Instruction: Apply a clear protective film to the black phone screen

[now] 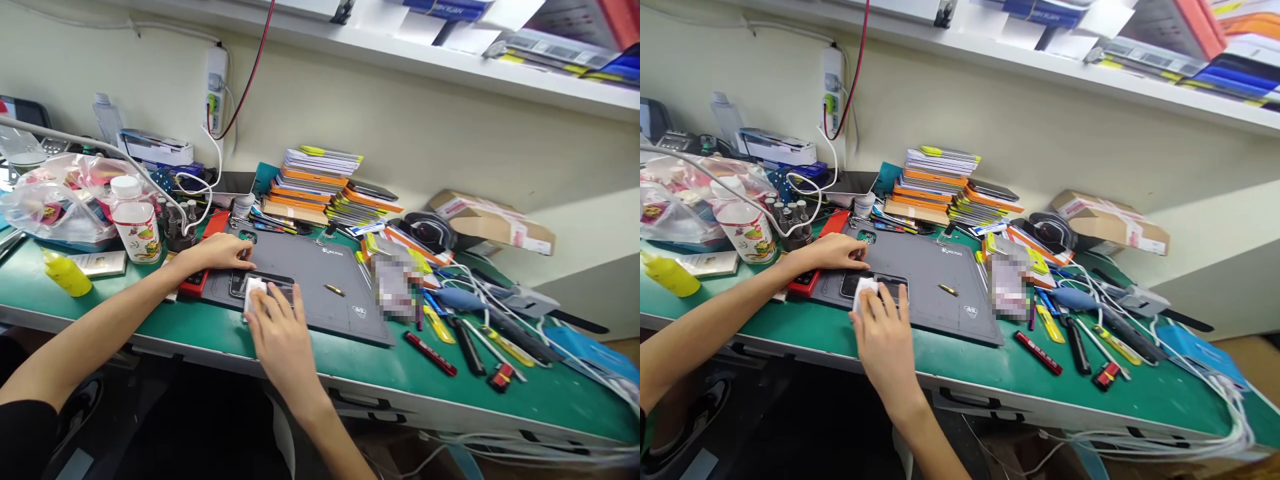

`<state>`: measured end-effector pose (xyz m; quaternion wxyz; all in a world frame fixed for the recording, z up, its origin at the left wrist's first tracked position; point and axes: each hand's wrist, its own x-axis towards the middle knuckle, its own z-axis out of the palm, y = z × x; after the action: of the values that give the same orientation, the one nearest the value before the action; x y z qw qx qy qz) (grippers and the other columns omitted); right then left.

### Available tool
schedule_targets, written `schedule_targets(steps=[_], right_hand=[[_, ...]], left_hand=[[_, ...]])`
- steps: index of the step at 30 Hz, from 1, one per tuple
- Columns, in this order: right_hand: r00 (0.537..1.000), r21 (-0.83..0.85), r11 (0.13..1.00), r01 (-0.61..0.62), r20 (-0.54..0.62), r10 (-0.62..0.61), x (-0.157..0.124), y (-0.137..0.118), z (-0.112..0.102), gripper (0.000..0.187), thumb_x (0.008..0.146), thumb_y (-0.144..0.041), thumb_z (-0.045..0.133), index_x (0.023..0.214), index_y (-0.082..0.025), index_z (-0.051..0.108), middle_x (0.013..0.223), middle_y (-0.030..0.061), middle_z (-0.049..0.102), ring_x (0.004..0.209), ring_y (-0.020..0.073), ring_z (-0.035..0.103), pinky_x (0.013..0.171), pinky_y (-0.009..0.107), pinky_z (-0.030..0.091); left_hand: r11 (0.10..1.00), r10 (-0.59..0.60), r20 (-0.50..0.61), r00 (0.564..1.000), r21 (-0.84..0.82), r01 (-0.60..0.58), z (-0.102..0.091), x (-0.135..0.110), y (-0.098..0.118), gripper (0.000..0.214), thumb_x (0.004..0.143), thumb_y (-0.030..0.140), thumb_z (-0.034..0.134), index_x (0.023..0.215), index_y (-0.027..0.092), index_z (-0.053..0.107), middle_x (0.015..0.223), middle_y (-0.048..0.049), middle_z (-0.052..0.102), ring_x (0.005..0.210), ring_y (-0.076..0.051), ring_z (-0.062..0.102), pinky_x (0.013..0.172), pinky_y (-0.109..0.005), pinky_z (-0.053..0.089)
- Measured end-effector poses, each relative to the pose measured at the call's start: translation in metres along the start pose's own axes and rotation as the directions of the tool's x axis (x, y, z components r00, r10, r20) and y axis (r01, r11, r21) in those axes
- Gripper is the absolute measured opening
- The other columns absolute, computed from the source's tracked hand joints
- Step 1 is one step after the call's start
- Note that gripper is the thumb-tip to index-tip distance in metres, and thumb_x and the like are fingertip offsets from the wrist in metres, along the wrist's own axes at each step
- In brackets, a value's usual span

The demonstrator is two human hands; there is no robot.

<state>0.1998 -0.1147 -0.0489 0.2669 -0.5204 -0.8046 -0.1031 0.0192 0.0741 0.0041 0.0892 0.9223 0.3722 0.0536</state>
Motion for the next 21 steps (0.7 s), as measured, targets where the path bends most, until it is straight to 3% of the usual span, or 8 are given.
schedule_targets(steps=[6, 11, 15, 18, 21], right_hand=[[0.998, -0.026, 1.000, -0.014, -0.068, 0.013, -0.034, 0.053, -0.009, 0.039, 0.111, -0.027, 0.042, 0.141, -0.015, 0.064, 0.129, 0.0150, 0.072, 0.133, 0.0314, 0.062, 0.127, 0.067, 0.031], [0.999, 0.137, 0.991, -0.004, -0.051, 0.012, -0.035, 0.073, -0.013, 0.032, 0.109, -0.031, 0.050, 0.130, -0.021, 0.071, 0.120, 0.0120, 0.073, 0.120, 0.0279, 0.069, 0.121, 0.059, 0.045], [0.997, 0.273, 0.961, 0.032, 0.057, -0.049, -0.022, 0.107, -0.027, 0.023, 0.107, -0.032, 0.054, 0.110, -0.028, 0.076, 0.108, 0.0053, 0.078, 0.106, 0.0256, 0.075, 0.098, 0.044, 0.060], [0.992, 0.260, 0.965, 0.047, 0.101, -0.075, 0.000, 0.135, -0.042, 0.024, 0.106, -0.037, 0.054, 0.105, -0.028, 0.076, 0.101, 0.0052, 0.079, 0.105, 0.0286, 0.075, 0.091, 0.043, 0.059], [0.993, 0.193, 0.980, -0.041, 0.120, 0.018, 0.032, 0.151, -0.053, 0.028, 0.107, -0.032, 0.047, 0.114, -0.027, 0.074, 0.101, 0.0071, 0.077, 0.097, 0.0263, 0.073, 0.085, 0.040, 0.056]], left_hand=[[1.000, 0.015, 0.003, 1.000, -0.025, -0.015, 0.003, 0.001, 0.002, 0.034, 0.094, 0.057, 0.066, 0.099, 0.024, 0.069, 0.086, -0.0017, 0.074, 0.076, -0.019, 0.065, 0.066, -0.028, 0.032], [0.999, 0.020, -0.022, 1.000, -0.050, -0.021, 0.009, 0.000, 0.000, 0.036, 0.094, 0.060, 0.066, 0.100, 0.024, 0.070, 0.086, -0.0012, 0.074, 0.077, -0.019, 0.066, 0.066, -0.029, 0.033], [0.998, 0.031, -0.028, 0.999, -0.056, -0.033, 0.011, -0.001, -0.001, 0.038, 0.093, 0.062, 0.066, 0.098, 0.024, 0.070, 0.085, -0.0012, 0.074, 0.078, -0.020, 0.066, 0.063, -0.028, 0.031], [0.998, 0.038, -0.031, 0.999, -0.050, -0.039, 0.011, -0.001, -0.001, 0.035, 0.095, 0.058, 0.066, 0.098, 0.024, 0.070, 0.083, -0.0010, 0.074, 0.078, -0.020, 0.067, 0.061, -0.028, 0.029], [0.999, 0.043, -0.058, 0.997, -0.028, -0.045, 0.008, -0.001, -0.001, 0.027, 0.099, 0.049, 0.063, 0.098, 0.023, 0.070, 0.083, -0.0014, 0.074, 0.077, -0.019, 0.067, 0.061, -0.028, 0.029]])
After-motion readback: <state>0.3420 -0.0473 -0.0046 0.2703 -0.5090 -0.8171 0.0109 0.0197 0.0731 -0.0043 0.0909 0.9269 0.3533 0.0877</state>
